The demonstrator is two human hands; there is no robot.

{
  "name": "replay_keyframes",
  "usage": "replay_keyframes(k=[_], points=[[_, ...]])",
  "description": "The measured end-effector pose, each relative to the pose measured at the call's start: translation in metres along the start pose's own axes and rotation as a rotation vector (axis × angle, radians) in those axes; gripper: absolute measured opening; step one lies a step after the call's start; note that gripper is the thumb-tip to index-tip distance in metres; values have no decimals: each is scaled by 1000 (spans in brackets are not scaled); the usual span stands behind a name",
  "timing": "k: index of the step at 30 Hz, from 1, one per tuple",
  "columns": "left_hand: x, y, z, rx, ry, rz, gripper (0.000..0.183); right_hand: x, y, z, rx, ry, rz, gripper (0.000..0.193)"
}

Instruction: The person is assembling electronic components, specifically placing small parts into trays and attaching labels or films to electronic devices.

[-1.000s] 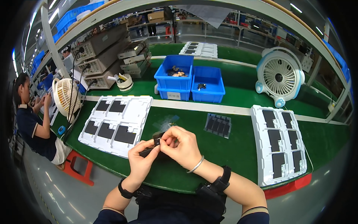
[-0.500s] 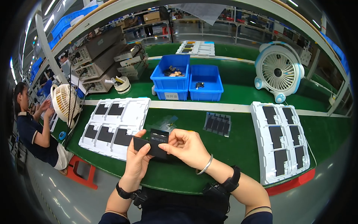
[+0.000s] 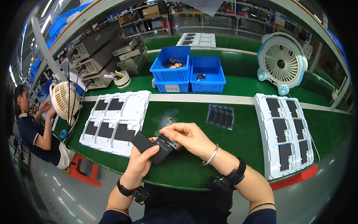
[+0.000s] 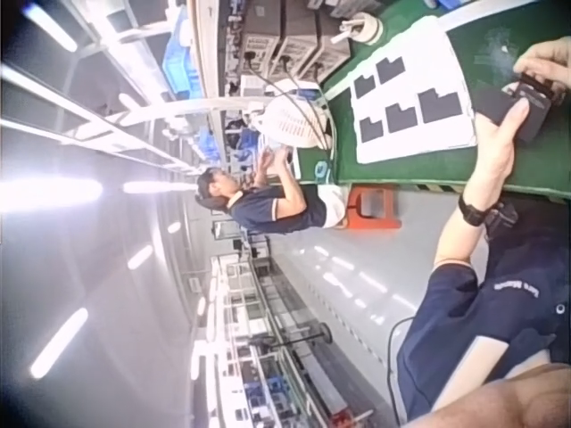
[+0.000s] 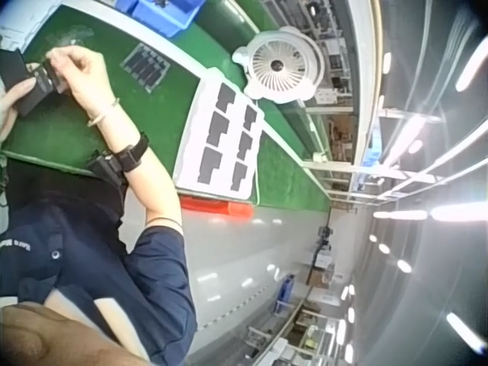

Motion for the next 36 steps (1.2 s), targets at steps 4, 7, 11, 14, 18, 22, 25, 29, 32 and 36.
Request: replay_keyframes(k=[4, 7, 11, 14, 18, 22, 25, 29, 32, 36], points=[[-2, -2, -2, 53, -21, -21, 23, 1, -1, -2, 166, 117, -57, 21], [0, -2, -3, 59, 40, -14, 23, 0, 5, -15, 208, -22, -4, 20], [7, -1, -4, 86, 145, 56, 27, 23, 11, -38, 315, 362, 197, 16], [4, -2, -3, 67, 158, 53, 29, 38, 12, -16, 161, 931, 149, 21], [8, 0, -4, 54, 164, 73, 29, 22, 9, 7, -150, 1147, -74, 43], [7, -2, -2, 17, 147, 62, 28, 5, 11, -25, 176, 642, -44, 39], [7, -3, -2, -9, 184, 85, 25, -2, 6, -7, 96, 90, 12, 32], [4, -2, 1, -21, 154, 59, 22, -2, 4, 8, 87, 43, 114, 25], [4, -1, 1, -38, 121, 88, 22, -4, 5, 8, 135, 120, 147, 22], [8, 1, 0, -57, 105, 117, 22, -10, 6, 1, 207, 269, 136, 23]])
Point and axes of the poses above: each hand's wrist, its own y-axis away from the middle knuckle, its own x-axis out of the back of the hand, z = x × y, the point moved 6 cm from there along -y, towards the middle knuckle, and after that the axes turned 11 degrees about -z, right-handed, at the moved point
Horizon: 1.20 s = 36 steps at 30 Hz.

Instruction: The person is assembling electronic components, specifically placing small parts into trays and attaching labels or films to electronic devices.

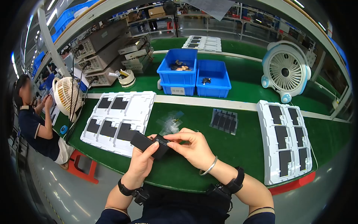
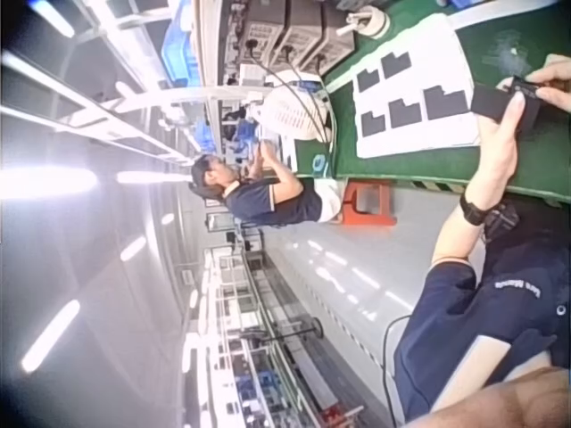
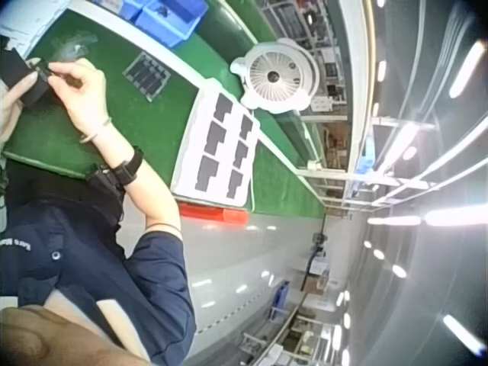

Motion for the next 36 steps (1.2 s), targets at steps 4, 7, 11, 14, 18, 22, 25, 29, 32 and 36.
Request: replay_keyframes(k=[4, 7, 11, 14, 18, 22, 25, 29, 32, 36], points=[[1, -2, -2, -12, -9, -38, 21, -4, 1, -11, 63, 184, -46, 30], [2, -2, -3, -10, -14, -46, 20, -8, 1, -18, 76, 230, -59, 33], [2, -2, -2, -25, 19, -50, 20, -10, 1, -25, 117, 276, -90, 36], [3, 0, -1, -37, 50, -45, 21, -10, 3, -32, 170, 269, -99, 37], [0, 2, 5, -72, 89, -63, 21, -5, 8, -34, 212, 204, -67, 33], [-3, 2, 7, -67, 113, -104, 19, 3, 11, -30, 200, 101, -17, 25], [-4, 1, 5, -93, 82, -179, 18, -1, 9, -40, 241, 160, -48, 28], [-6, 3, 4, -95, 49, -202, 16, -14, 8, -47, 373, 279, -135, 36], [-4, 3, 3, -35, 116, -216, 16, -11, 8, -44, 344, 289, -156, 34], [-1, 2, -1, 36, 226, -176, 26, -8, 10, -43, 342, 267, -101, 46]])
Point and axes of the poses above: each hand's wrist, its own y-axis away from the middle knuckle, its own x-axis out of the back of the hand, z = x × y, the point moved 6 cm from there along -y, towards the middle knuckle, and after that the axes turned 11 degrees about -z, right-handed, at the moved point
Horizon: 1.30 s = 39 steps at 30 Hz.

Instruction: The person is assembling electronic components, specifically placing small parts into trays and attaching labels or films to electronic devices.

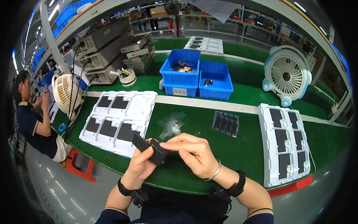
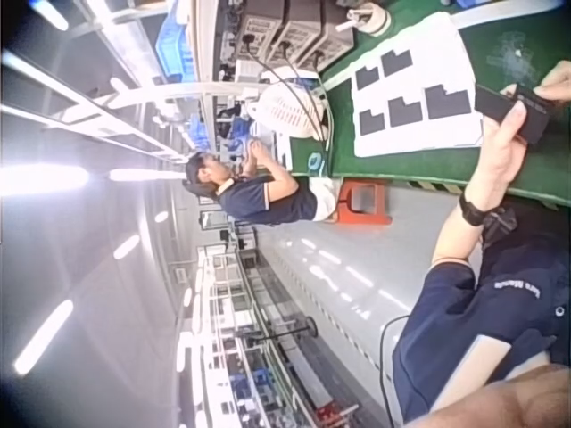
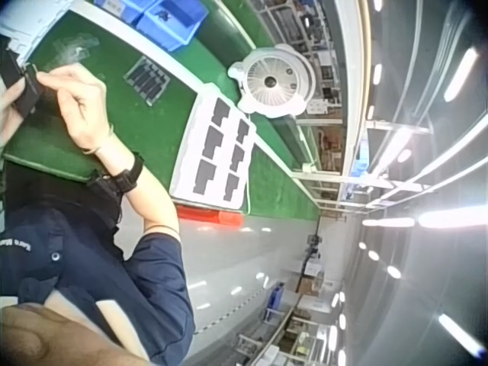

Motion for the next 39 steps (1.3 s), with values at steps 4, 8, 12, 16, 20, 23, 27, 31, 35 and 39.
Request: replay_keyframes(k=[4, 8, 12, 16, 20, 23, 27, 31, 35, 39], points=[[-1, 0, 0, 20, 32, -4, 28, 5, 3, -4, 84, 36, 26, 33], [1, 1, -2, 44, 39, 28, 28, 9, 6, 2, 75, -107, 19, 33], [-3, 3, -1, 52, 79, -24, 24, 5, 5, 25, -275, -584, 118, 33], [-6, -2, -1, 24, -93, -82, 21, -12, 14, 45, -636, -818, 85, 30], [1, 0, 0, -10, -209, 42, 22, -16, 17, 48, -744, -830, 69, 26], [3, 1, 0, -19, -219, 98, 24, -18, 17, 50, -719, -752, 133, 23], [4, -2, 0, -15, -273, 110, 24, -20, 17, 51, -511, -560, 221, 21], [4, -3, 0, -12, -271, 115, 24, -23, 17, 47, -437, -345, 273, 17], [3, -3, 1, -14, -233, 145, 24, -26, 18, 48, -420, -446, 318, 16], [4, -3, 0, -2, -299, 139, 24, -25, 20, 54, -521, -635, 285, 16]])
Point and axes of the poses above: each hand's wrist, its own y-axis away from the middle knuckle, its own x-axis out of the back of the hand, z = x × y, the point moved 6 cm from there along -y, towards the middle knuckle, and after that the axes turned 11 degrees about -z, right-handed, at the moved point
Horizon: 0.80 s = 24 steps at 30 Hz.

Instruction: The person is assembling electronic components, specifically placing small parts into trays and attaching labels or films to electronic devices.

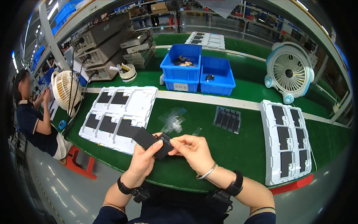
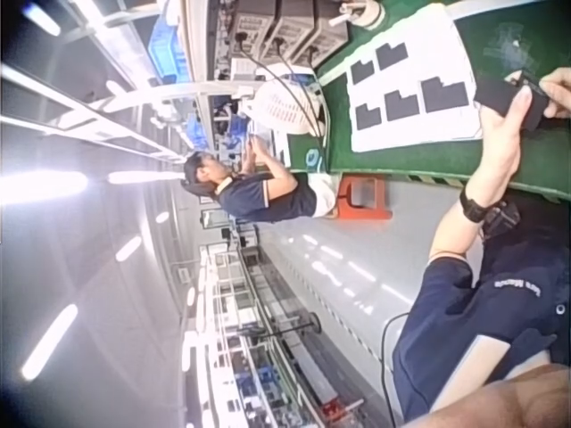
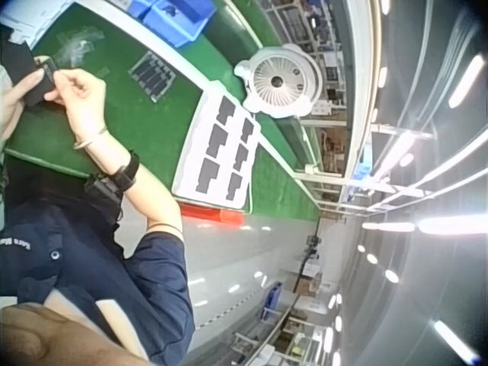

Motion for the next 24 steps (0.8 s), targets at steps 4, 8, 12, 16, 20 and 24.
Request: replay_keyframes(k=[4, 8, 12, 16, 20, 24], points=[[-3, 1, -2, 14, -35, -20, 24, 1, -1, 4, -39, -62, 15, 16], [-10, -2, -2, 25, -63, -71, 23, 2, -4, 9, 17, -23, 86, 23], [-19, -4, 3, 52, -77, -121, 20, 7, -10, 5, 57, 100, 159, 36], [-7, -2, 2, 52, -25, -18, 22, 5, -6, 9, -120, -148, 98, 46], [-5, -4, 6, -25, 10, -4, 24, 1, 0, 13, -137, -183, 6, 39], [-1, -2, 6, -33, 25, -1, 24, -3, 0, 17, -133, -247, -32, 31]])
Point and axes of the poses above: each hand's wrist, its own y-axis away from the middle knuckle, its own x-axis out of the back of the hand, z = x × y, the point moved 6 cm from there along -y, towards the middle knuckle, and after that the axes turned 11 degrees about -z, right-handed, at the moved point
